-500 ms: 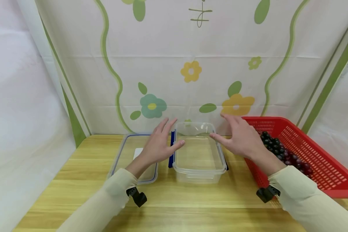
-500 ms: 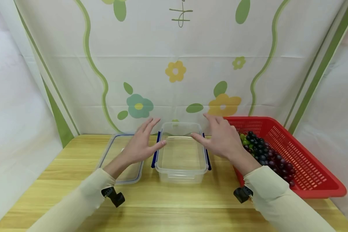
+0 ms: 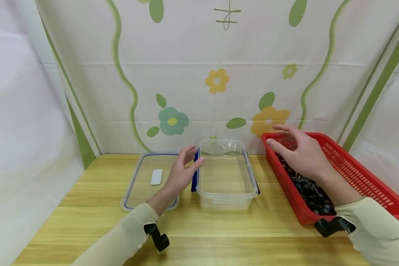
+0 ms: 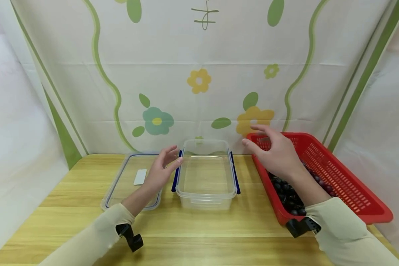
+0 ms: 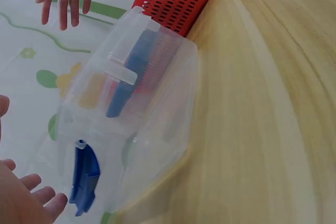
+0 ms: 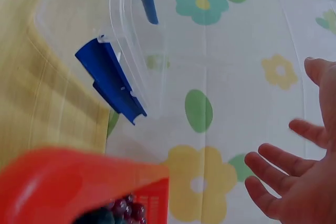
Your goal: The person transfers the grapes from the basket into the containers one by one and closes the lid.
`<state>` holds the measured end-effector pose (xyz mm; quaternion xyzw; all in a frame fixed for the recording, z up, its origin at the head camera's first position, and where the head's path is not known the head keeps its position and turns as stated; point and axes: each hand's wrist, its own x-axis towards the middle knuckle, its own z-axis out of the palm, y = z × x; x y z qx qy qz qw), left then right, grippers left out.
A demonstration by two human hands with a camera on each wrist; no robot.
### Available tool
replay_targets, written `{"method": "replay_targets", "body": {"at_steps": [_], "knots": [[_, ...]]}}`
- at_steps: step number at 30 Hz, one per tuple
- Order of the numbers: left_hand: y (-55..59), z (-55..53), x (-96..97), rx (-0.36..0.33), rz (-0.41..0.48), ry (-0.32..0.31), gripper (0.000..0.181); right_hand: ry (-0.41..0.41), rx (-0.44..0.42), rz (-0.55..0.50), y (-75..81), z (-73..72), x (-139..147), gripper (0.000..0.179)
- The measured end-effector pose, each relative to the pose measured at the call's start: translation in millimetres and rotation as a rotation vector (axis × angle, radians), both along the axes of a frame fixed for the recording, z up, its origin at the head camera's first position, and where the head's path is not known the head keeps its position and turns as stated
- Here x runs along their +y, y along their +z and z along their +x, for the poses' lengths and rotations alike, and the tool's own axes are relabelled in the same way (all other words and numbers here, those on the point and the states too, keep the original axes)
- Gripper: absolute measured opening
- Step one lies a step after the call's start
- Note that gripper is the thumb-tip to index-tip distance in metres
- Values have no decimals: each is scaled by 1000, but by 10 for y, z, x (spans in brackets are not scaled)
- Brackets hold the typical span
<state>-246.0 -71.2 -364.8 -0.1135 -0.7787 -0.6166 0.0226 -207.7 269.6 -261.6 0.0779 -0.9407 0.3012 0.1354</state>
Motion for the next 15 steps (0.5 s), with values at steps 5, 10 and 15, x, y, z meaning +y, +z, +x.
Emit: {"method": "replay_targets", "body": {"at_steps": [5, 10, 15], "knots": [[-124, 17, 37, -40, 36, 35, 65, -6, -44, -47, -11, 17, 204, 67], [-225, 24, 70, -97, 21, 48, 72, -29, -108, -96, -54, 34, 429, 69], [-305, 10, 96, -151, 19, 29, 76, -42, -128, -130, -161, 62, 670, 65]]}}
